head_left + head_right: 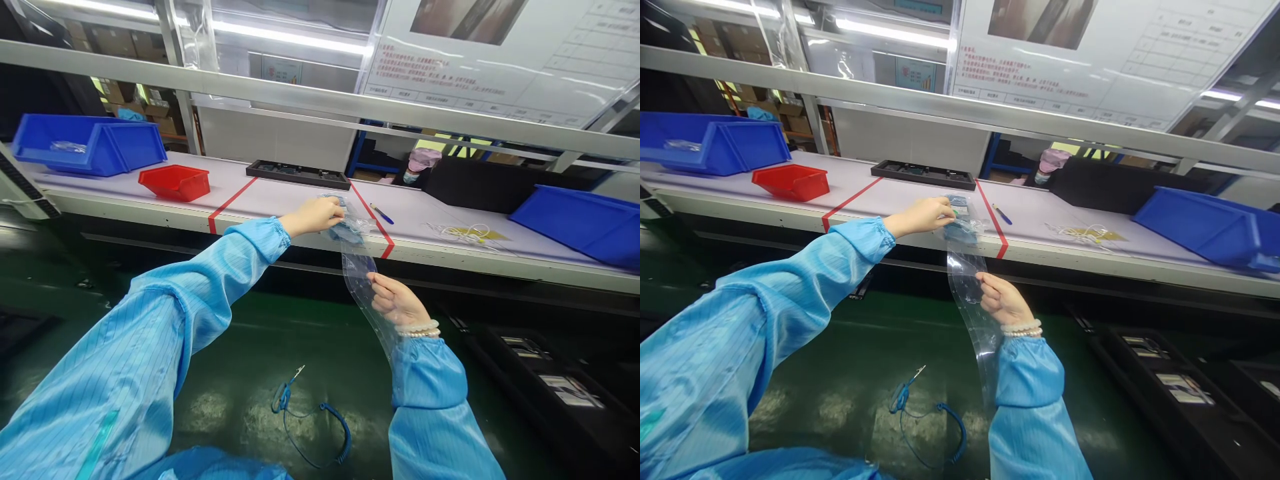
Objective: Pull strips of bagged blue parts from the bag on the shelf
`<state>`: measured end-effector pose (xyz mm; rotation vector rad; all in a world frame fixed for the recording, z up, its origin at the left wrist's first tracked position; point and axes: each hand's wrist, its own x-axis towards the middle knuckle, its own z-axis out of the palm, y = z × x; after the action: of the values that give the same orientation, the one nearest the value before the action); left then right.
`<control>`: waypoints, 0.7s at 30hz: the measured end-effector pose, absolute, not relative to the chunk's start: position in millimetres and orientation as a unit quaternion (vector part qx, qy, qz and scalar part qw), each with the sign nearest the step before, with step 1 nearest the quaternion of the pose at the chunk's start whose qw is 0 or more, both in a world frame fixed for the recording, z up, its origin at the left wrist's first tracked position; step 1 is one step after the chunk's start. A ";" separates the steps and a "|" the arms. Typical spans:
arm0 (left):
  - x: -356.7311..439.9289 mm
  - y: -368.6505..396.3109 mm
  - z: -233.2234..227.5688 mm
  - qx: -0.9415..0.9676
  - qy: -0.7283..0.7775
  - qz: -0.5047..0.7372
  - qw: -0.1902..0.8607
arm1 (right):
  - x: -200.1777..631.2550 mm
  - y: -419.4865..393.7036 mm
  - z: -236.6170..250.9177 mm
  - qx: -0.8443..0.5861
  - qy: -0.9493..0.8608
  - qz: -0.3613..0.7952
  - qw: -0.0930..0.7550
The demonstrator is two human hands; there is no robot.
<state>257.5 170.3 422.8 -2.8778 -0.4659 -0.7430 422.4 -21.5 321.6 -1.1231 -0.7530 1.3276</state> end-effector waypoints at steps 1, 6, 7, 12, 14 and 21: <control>256.1 171.1 423.4 -0.954 -0.154 -0.241 0.086 | 425.3 -22.2 324.0 -0.485 -0.329 0.567 0.579; 248.1 173.2 421.5 -0.951 -0.144 -0.226 0.152 | 437.1 -34.4 327.9 -0.504 -0.357 0.547 0.565; 246.9 172.4 420.5 -0.951 -0.140 -0.223 0.160 | 438.1 -36.4 327.4 -0.510 -0.353 0.540 0.569; 245.8 167.3 419.8 -0.949 -0.144 -0.224 0.170 | 432.5 -35.2 325.0 -0.531 -0.338 0.535 0.564; 246.7 168.6 422.4 -0.948 -0.158 -0.234 0.146 | 427.1 -31.5 325.6 -0.541 -0.340 0.541 0.547; 247.7 177.2 429.5 -0.956 -0.172 -0.224 0.079 | 422.2 -17.1 335.5 -0.536 -0.344 0.553 0.537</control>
<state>247.7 177.2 429.5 -2.8601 -0.5143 -0.6714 422.2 -17.1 335.5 -1.2766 -0.8197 1.3167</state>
